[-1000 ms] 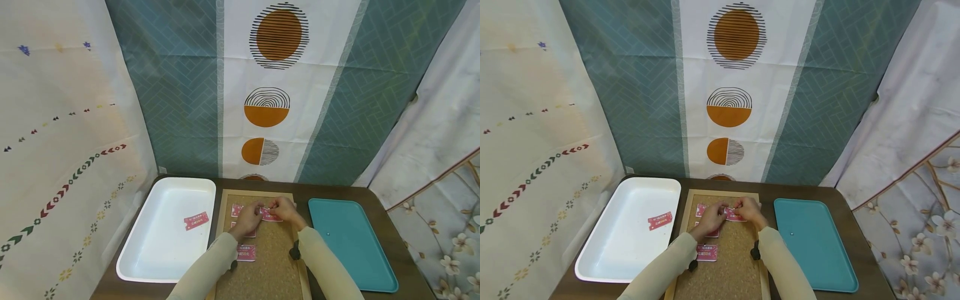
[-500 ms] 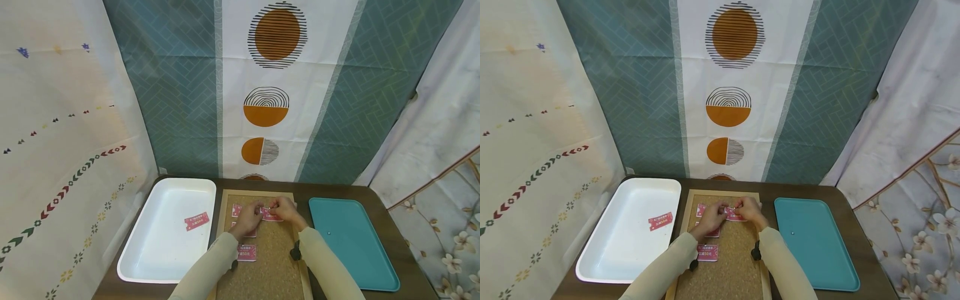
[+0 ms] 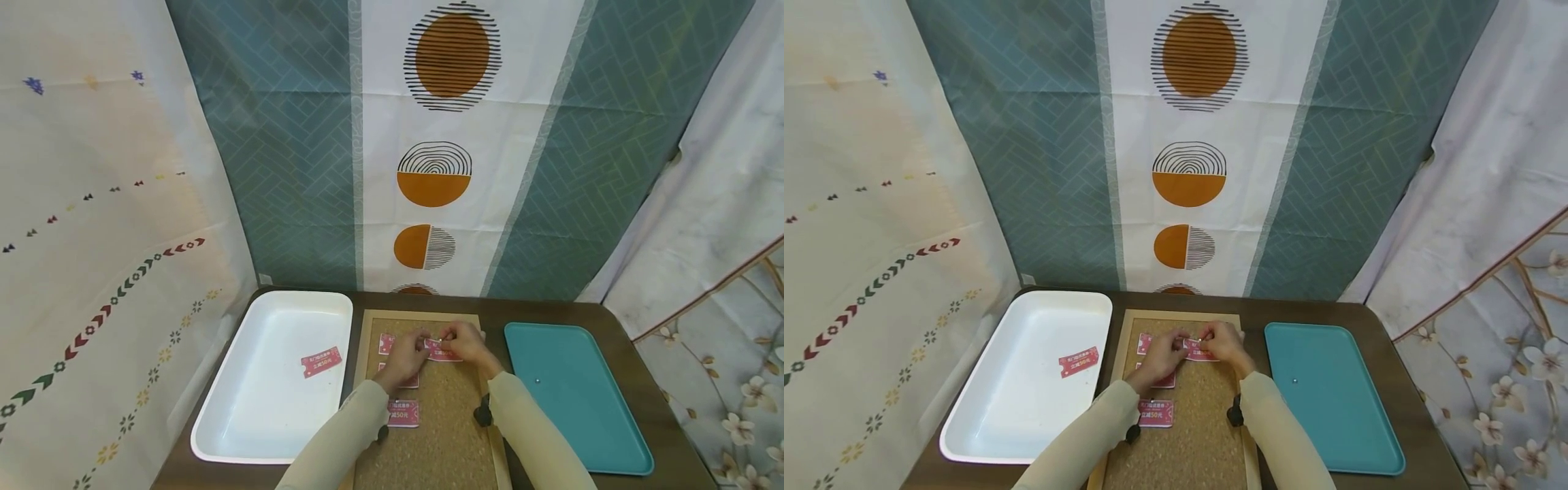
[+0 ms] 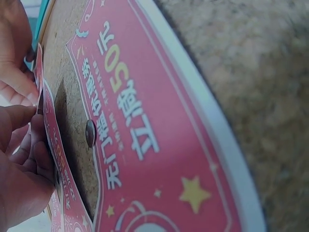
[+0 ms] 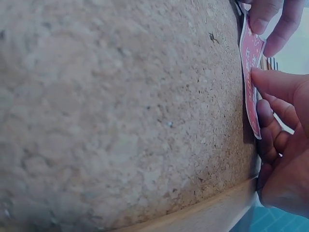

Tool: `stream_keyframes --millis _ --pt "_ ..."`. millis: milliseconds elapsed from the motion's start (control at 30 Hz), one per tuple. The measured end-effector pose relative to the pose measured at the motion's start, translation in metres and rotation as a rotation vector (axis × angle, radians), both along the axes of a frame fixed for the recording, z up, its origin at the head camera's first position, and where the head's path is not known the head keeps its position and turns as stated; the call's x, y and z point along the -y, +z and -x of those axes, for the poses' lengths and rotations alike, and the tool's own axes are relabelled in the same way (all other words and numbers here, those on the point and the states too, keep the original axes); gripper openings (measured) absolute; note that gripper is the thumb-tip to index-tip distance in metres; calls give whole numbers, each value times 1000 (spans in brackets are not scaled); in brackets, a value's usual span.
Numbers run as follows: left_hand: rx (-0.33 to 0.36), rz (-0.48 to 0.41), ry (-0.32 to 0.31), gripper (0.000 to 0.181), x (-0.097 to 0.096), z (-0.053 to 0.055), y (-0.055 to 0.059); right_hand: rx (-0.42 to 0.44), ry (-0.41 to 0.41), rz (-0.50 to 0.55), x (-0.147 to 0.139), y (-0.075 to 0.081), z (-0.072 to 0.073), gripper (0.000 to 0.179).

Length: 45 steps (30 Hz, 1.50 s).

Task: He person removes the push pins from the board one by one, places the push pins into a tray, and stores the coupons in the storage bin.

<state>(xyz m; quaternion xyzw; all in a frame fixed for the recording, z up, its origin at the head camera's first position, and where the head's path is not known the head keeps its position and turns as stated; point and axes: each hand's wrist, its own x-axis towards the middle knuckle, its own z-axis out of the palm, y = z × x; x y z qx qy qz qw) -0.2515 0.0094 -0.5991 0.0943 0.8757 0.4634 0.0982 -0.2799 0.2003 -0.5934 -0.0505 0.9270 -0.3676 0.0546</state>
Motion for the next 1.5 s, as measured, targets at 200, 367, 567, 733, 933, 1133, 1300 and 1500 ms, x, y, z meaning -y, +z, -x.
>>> stream_keyframes --millis 200,367,567,733,933,1133,1300,1500 --pt "-14 -7 -6 34 0 -3 4 -30 -12 -34 1 -3 -2 8" --pt "-46 -16 -2 35 0 -2 6 -53 -43 -69 6 -4 -2 10" --pt "-43 -3 3 36 0 -2 1 -63 -45 -37 8 -6 -5 12" --pt "-42 -22 -1 37 2 -4 2 -42 -33 24 4 -4 -7 8" --pt "-17 -61 7 37 5 -6 1 -25 -25 113 0 4 -8 4" --pt "-17 -106 -18 37 15 -7 2 -20 3 177 1 11 -11 6" --pt "-48 -128 -56 39 25 -8 10 -37 0 181 -3 15 -14 4" --pt "-51 -97 -49 42 33 -9 24 -60 6 156 -11 14 -18 4"
